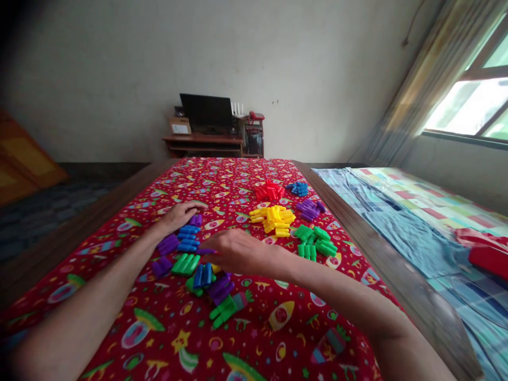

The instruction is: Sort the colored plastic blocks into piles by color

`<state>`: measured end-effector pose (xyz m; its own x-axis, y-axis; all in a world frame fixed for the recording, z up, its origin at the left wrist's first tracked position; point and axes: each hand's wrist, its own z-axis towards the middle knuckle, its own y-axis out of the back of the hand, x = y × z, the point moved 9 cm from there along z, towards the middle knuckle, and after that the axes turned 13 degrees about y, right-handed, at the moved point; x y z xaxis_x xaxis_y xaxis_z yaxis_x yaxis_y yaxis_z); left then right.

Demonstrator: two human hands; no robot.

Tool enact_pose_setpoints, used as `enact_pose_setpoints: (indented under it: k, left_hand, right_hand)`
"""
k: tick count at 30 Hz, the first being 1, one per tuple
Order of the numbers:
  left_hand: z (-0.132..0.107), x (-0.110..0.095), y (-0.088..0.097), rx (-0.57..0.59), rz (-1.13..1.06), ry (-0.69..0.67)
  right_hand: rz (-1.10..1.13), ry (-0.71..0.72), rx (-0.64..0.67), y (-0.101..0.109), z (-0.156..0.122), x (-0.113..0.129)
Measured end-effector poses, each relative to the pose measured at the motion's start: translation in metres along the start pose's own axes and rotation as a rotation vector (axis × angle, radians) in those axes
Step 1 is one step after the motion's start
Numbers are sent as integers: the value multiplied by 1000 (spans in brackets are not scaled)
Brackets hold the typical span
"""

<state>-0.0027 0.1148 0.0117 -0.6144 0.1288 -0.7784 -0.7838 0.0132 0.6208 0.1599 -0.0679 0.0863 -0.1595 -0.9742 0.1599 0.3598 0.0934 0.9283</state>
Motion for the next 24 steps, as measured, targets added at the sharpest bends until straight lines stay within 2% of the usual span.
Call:
enact_pose_setpoints:
  k: [2, 4, 6, 8, 10, 12, 15, 17, 20, 22, 24]
  left_hand:
    - [-1, -1, -1, 4, -16, -6]
    - [0, -2, -1, 6, -26, -15]
    - [0, -1, -2, 8, -30, -17]
    - [1, -1, -2, 10, -27, -20]
    - [0, -1, -2, 11, -19, -25]
    - [0, -1, -1, 9, -8, -26]
    - [0, 0, 0, 2, 14, -10]
    - [1, 1, 1, -7, 26, -1]
    - [3, 1, 2, -16, 31, -13]
    - [4, 0, 2, -15, 32, -22]
    - [5, 0, 2, -22, 40, -19]
  right_hand:
    - [-11, 67, 148, -37, 34, 5]
    - [-92, 78, 236, -65, 56, 6]
    - [-156, 85, 282, -81, 69, 9]
    - [-131, 114, 300, -83, 72, 14]
    - [-73, 132, 247, -67, 66, 17]
    - [-53, 118, 102, -34, 51, 14]
    - [-96, 36, -115, 19, 3, -1]
    - [-151, -64, -183, 45, -41, -15]
    - [-256, -226, -207, 68, -108, -34]
    - [-307, -330, -190, 74, -146, -44]
    - [-315, -381, -158, 73, -173, -49]
